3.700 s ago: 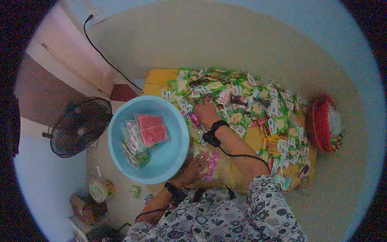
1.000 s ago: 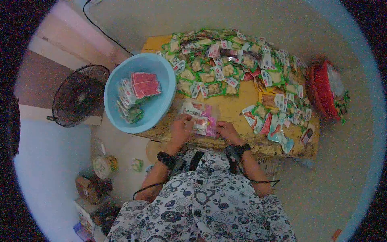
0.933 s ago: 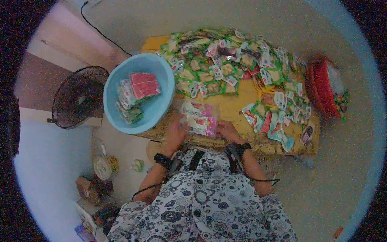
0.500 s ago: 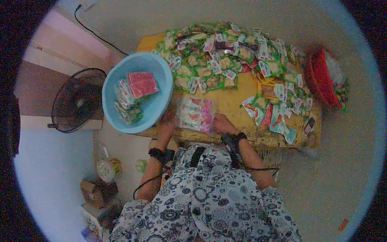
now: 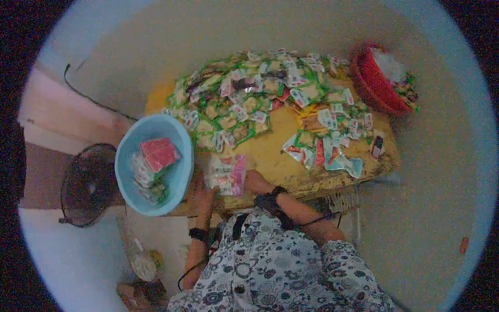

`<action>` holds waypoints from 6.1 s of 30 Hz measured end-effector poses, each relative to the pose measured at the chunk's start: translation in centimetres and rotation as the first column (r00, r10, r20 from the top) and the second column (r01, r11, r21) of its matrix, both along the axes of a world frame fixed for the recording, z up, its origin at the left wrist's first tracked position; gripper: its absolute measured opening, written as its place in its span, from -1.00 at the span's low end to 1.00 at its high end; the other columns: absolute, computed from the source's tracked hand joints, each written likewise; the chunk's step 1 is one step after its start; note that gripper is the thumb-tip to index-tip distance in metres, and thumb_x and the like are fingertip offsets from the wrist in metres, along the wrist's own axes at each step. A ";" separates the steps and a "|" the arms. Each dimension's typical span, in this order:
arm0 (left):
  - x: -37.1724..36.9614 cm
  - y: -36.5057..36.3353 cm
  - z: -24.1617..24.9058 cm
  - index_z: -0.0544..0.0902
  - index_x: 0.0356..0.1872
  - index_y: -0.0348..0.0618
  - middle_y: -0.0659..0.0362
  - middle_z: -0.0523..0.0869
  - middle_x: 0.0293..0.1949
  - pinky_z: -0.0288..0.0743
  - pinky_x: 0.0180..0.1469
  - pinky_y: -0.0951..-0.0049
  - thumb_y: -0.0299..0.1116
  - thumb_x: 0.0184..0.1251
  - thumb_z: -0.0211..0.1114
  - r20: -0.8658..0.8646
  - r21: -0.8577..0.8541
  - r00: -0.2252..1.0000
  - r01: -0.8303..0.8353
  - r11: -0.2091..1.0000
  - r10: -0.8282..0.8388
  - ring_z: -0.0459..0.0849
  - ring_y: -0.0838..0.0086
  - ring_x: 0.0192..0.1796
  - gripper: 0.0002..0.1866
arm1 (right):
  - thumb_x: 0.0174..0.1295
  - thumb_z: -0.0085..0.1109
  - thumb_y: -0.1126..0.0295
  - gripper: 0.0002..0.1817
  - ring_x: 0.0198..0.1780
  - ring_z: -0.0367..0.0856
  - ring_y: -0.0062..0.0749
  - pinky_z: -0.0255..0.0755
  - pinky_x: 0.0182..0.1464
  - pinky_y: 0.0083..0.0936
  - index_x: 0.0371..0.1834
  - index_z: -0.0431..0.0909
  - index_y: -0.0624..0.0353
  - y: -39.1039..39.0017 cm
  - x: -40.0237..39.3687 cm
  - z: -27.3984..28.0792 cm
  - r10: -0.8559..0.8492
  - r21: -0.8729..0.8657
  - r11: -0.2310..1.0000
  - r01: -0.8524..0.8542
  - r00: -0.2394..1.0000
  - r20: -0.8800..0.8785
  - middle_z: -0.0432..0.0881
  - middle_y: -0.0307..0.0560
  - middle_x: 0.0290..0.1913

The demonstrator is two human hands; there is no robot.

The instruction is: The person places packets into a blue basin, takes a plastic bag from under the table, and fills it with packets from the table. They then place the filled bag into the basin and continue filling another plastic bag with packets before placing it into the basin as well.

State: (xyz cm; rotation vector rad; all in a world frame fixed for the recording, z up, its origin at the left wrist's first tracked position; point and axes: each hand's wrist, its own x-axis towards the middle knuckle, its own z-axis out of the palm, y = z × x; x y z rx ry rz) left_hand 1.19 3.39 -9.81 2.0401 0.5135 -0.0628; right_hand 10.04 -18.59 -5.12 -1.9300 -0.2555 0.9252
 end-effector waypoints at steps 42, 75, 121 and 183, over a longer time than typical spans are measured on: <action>-0.5 -1.7 -0.1 0.17 0.50 -0.30 0.00 0.32 0.43 0.25 0.36 0.37 -0.42 0.41 0.18 -0.019 -0.536 0.993 -0.109 0.837 0.117 0.38 0.33 0.36 -0.33 | 0.16 0.19 0.33 -0.84 -0.49 0.72 -0.39 0.53 -0.48 -0.38 -0.40 0.61 0.20 -5.2 1.8 -2.5 -0.098 0.130 0.986 0.102 0.994 -0.038 0.70 -0.07 -0.45; 0.3 2.0 3.9 0.29 0.45 -0.27 -0.02 0.31 0.44 0.22 0.39 0.30 -0.18 0.25 0.32 -0.263 -0.508 0.958 -0.235 0.829 0.111 0.32 0.22 0.42 -0.23 | 0.12 0.24 0.35 -0.48 0.52 0.07 0.04 0.08 0.39 0.18 0.21 0.46 0.06 -6.5 27.6 9.1 0.315 -0.456 0.820 0.346 0.393 0.864 0.29 0.03 0.42; 0.4 2.9 3.6 0.33 0.39 -0.34 -0.03 0.44 0.33 0.24 0.39 0.29 -0.21 0.23 0.38 -0.285 -0.549 0.950 -0.273 0.790 0.130 0.40 0.26 0.37 -0.25 | -0.03 0.26 0.46 -0.47 0.28 0.39 0.00 0.35 0.26 -0.02 0.12 0.53 0.13 -13.7 25.0 6.6 0.216 -0.333 0.888 0.317 0.350 0.911 0.50 0.07 0.21; 0.1 3.1 4.5 0.29 0.45 -0.23 0.01 0.37 0.42 0.12 0.49 0.24 -0.27 0.27 0.38 -0.206 -0.574 0.974 -0.197 0.795 0.092 0.32 0.26 0.46 -0.25 | 0.15 0.18 0.20 -0.74 0.06 0.55 0.05 0.45 -0.01 0.07 -0.14 0.60 0.04 -3.5 35.2 9.2 0.419 -0.631 0.747 0.210 0.587 0.692 0.66 -0.02 -0.15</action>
